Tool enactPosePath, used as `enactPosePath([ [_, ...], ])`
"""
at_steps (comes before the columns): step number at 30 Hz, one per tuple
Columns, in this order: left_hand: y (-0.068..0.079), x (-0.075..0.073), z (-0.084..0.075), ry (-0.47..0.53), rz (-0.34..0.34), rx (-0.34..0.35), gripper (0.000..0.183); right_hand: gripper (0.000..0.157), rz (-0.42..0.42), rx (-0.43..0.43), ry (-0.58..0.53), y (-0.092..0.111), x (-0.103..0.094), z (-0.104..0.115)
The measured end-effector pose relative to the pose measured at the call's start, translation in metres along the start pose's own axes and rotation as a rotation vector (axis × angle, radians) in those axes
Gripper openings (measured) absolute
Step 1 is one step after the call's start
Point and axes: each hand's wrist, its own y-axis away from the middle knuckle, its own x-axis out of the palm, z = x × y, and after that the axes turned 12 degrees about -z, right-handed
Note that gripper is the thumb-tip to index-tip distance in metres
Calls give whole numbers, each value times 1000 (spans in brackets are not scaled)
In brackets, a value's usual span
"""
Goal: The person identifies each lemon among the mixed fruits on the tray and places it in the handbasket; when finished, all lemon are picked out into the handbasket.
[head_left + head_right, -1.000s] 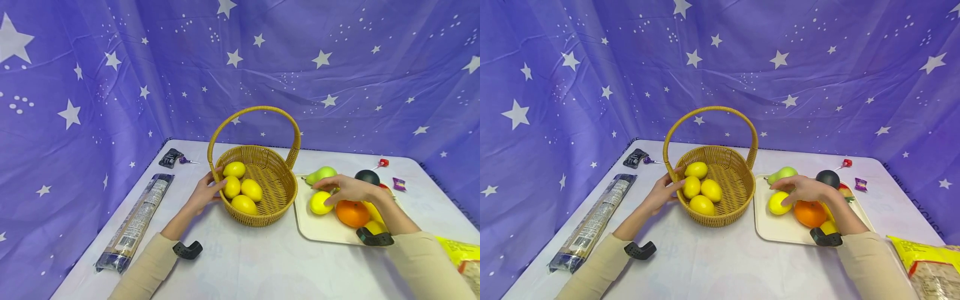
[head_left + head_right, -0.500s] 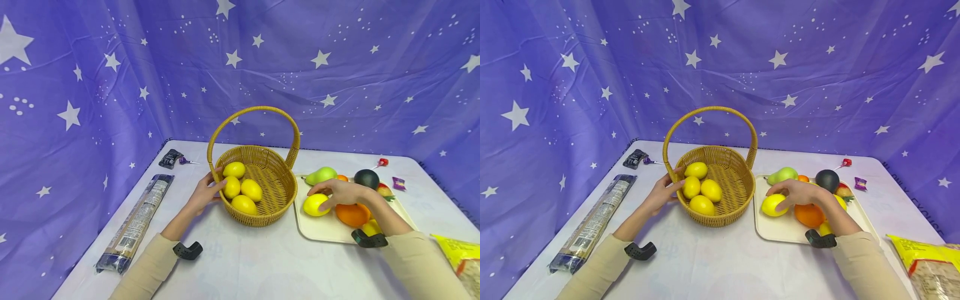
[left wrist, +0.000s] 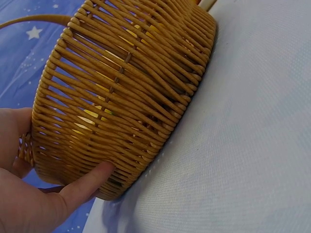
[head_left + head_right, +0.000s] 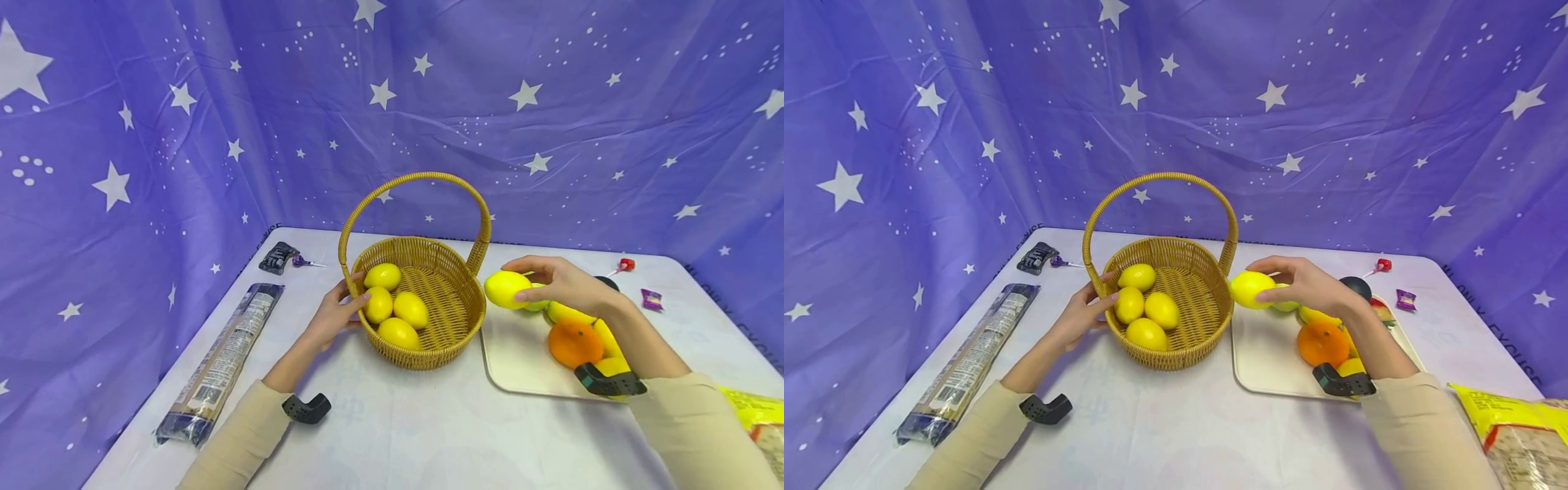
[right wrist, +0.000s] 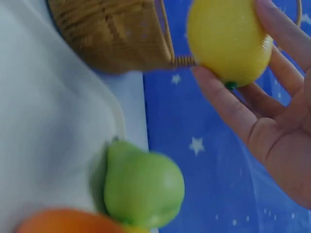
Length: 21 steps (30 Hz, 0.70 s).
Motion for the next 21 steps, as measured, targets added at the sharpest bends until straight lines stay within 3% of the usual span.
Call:
enactPosePath([
  [4,-1,-1,0,-2,-8,2,58,50,-19,-26,-93,-11,21,13],
  [8,-2,-1,0,-6,-8,0,58,49,60,-61,-109,-24,49,22],
  [15,-1,-1,2,-5,-15,-2,58,50,227,-63,-11,-42,90,31],
  [21,-1,-1,2,-15,-8,1,59,51,223,-42,98,-54,108,32],
])
